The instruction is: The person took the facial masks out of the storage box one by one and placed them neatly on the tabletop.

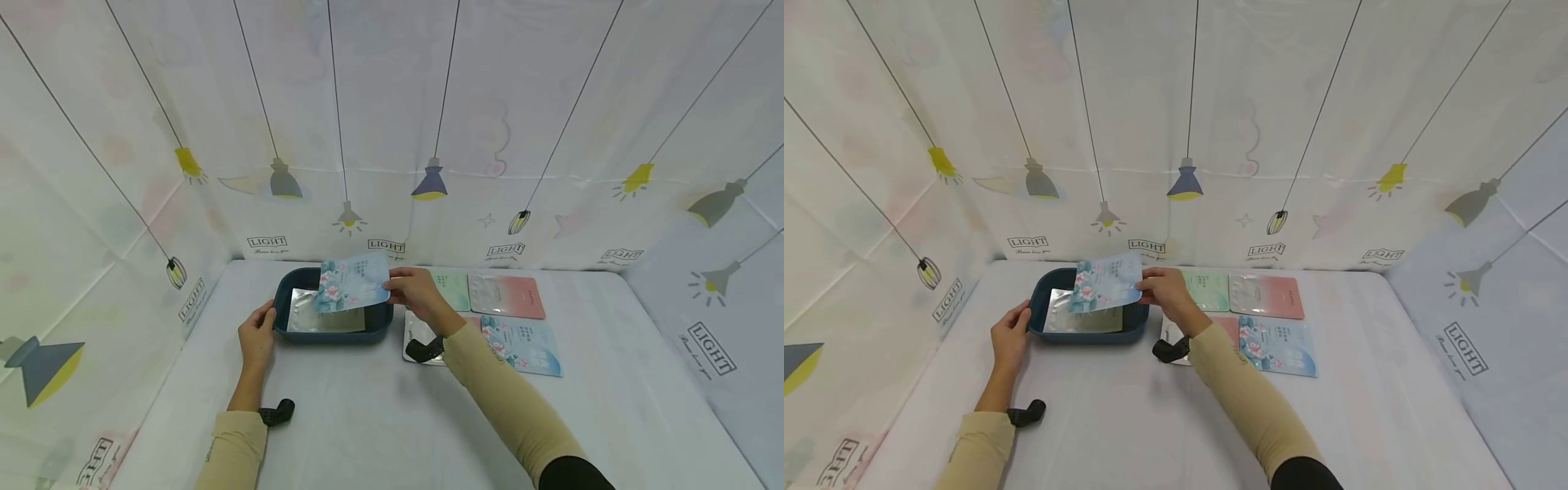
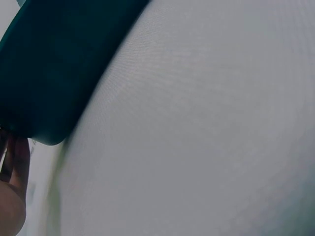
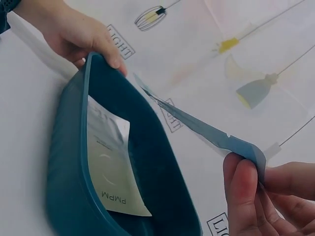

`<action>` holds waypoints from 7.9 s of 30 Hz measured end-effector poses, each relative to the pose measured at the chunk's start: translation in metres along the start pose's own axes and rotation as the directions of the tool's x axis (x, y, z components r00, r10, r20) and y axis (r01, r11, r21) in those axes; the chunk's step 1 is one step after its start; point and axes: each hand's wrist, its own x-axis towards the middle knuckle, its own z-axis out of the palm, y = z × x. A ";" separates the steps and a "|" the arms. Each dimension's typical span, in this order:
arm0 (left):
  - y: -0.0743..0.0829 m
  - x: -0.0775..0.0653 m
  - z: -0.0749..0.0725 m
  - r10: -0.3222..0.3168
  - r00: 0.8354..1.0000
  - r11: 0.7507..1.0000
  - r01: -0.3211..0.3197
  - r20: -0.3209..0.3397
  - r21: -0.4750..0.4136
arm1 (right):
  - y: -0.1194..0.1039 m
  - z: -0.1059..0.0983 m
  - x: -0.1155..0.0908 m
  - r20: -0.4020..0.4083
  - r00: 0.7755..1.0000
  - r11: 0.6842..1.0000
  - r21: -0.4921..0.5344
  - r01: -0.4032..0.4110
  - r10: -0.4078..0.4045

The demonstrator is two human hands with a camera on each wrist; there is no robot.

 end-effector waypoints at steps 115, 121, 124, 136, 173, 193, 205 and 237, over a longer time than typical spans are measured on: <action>-0.031 0.026 -0.005 -0.031 0.999 0.997 0.028 0.035 0.077 | 0.133 -0.144 -0.151 -0.247 0.967 0.748 -0.631 -0.206 0.058; -0.029 0.026 -0.004 -0.005 1.000 0.989 0.005 -0.001 0.148 | 0.132 -0.147 -0.151 -0.224 0.973 0.722 -0.664 -0.193 0.054; -0.027 0.027 -0.003 0.027 1.000 0.983 -0.025 -0.010 0.180 | 0.126 -0.148 -0.147 -0.212 0.977 0.708 -0.685 -0.170 0.030; -0.027 0.028 -0.009 -0.007 1.000 0.978 0.007 0.002 0.208 | 0.075 -0.137 -0.115 -0.086 0.995 0.740 -0.673 -0.022 -0.049; -0.032 0.026 0.000 -0.017 0.999 0.998 0.019 -0.033 0.057 | -0.014 0.000 0.000 0.168 0.986 0.854 -0.511 0.094 -0.008; -0.031 0.027 -0.001 -0.013 0.999 0.999 0.014 -0.032 0.044 | 0.030 0.058 0.050 0.087 0.994 0.717 -0.697 0.011 0.070; -0.033 0.027 -0.001 -0.012 0.999 0.998 0.014 -0.033 0.057 | 0.042 0.072 0.059 0.004 0.995 0.619 -0.783 -0.058 0.098; -0.036 0.023 -0.001 -0.044 0.999 0.998 0.044 -0.021 0.039 | 0.044 0.082 0.046 -0.078 0.996 0.905 -0.426 0.004 -0.042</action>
